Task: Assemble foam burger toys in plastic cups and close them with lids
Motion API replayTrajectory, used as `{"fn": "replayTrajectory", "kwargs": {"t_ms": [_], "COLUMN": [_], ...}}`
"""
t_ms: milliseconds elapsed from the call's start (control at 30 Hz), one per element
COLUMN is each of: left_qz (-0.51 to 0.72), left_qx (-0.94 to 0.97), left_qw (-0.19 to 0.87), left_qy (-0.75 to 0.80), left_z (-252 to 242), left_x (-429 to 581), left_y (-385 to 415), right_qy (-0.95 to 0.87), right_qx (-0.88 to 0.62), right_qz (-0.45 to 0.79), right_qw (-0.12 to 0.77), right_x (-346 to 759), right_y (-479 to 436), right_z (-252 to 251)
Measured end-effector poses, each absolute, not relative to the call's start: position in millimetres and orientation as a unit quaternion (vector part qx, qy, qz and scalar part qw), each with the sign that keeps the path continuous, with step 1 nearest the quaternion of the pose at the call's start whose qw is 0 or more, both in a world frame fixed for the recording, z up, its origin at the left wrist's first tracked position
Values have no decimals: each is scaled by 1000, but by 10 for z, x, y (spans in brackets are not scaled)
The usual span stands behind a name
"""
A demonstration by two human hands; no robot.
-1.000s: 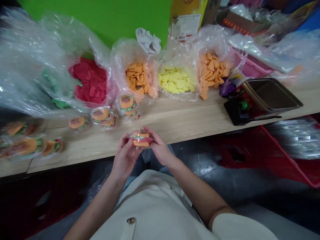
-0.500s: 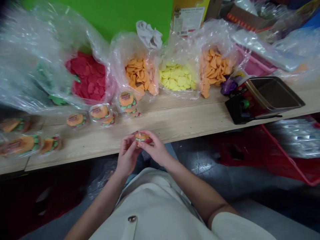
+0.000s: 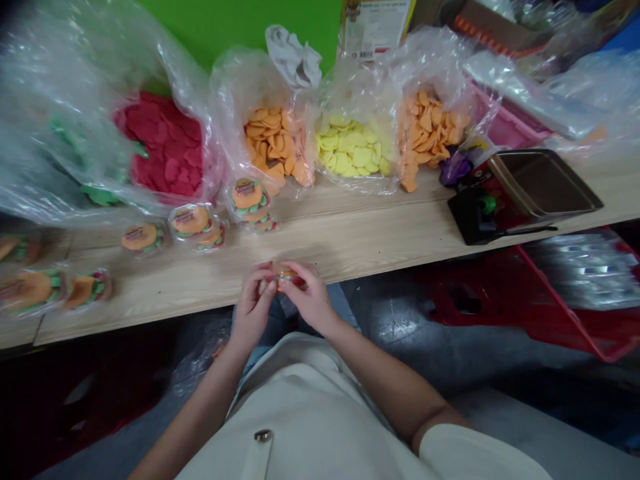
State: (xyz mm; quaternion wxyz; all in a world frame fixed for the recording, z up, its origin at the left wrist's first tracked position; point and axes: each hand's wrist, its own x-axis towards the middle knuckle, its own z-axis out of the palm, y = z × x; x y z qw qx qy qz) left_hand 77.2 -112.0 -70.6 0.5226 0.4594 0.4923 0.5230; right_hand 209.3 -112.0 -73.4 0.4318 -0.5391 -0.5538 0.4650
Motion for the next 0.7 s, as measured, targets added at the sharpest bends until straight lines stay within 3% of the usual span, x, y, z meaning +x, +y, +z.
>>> {"fn": "replayTrajectory", "kwargs": {"t_ms": [133, 467, 700], "left_qz": [427, 428, 393], "left_qx": [635, 646, 694], "left_qw": [396, 432, 413], "left_qy": [508, 461, 440], "left_z": [-541, -563, -594], "left_x": [613, 573, 658], "left_y": [-967, -878, -929], "right_qy": [-633, -847, -916], "right_qx": [-512, -486, -383], "right_qz": [422, 140, 101], "right_qw": [398, 164, 69], "right_x": [2141, 2439, 2534], "right_y": [-1065, -936, -859], "right_z": [-706, -348, -326]}}
